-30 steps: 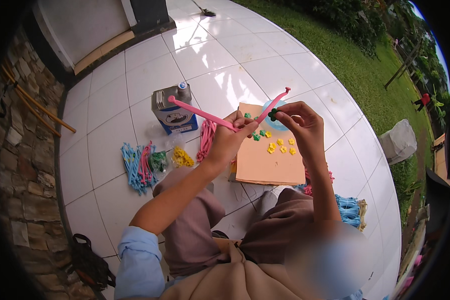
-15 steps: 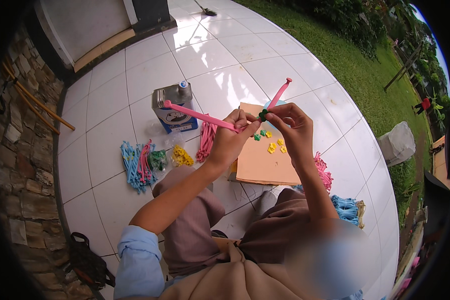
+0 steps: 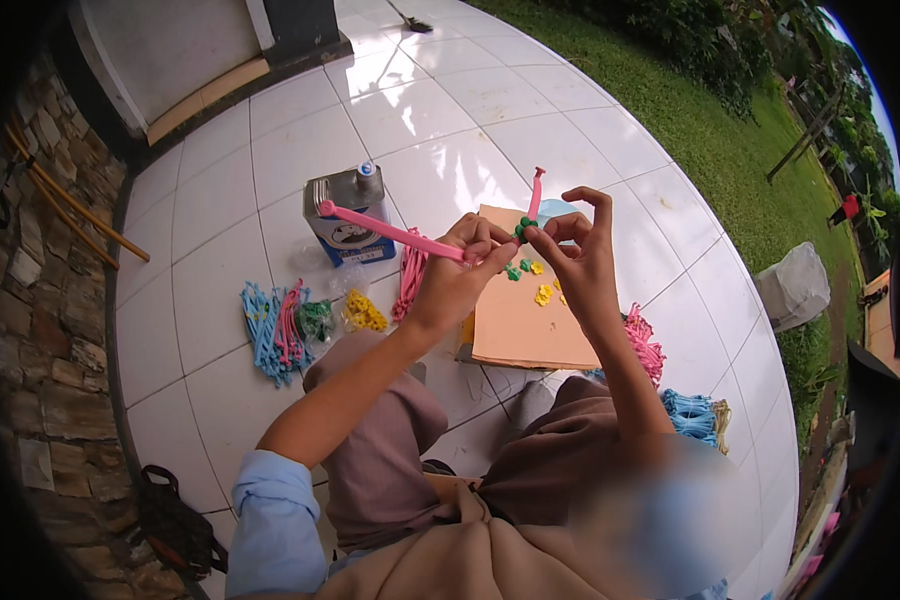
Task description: The person attaches small green and yellow foam flowers to pink sandal straps by hand, sliding the flowers onto pegs on the straps.
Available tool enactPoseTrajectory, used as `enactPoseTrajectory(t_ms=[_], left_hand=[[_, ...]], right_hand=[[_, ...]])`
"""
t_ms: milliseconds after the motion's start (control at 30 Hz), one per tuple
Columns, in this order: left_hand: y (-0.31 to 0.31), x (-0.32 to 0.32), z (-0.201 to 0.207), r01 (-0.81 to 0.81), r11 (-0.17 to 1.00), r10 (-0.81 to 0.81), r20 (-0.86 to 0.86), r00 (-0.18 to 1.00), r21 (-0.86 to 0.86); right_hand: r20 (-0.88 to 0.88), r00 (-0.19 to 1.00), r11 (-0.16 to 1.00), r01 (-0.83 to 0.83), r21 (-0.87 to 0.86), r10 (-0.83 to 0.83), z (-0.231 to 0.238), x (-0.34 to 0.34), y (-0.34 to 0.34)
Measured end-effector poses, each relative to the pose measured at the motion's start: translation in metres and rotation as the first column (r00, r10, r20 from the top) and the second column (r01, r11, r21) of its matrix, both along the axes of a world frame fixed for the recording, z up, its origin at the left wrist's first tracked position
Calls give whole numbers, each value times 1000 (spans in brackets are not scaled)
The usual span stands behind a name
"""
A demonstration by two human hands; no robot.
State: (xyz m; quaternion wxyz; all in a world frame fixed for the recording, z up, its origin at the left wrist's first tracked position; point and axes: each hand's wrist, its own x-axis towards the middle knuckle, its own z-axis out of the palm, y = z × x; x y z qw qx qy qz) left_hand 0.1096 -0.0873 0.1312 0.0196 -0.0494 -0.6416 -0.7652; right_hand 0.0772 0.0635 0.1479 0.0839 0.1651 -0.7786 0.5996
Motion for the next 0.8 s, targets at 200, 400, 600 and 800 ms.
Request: enactPoseTrajectory(t_ms=[200, 400, 600, 800], left_hand=[[4, -8, -15, -60, 995, 72, -162, 984, 83], [10, -6, -17, -129, 991, 122, -194, 973, -25], [8, -3, -15, -144, 987, 124, -224, 967, -77], [-15, 2, -13, 51, 969, -45, 27, 999, -242]], right_hand=[[177, 983, 965, 4, -264, 45, 6, -1, 2], [60, 990, 950, -105, -293, 128, -1, -7, -5], [-52, 992, 961, -129, -246, 119, -5, -9, -12], [-67, 998, 975, -27, -221, 12, -6, -22, -12]])
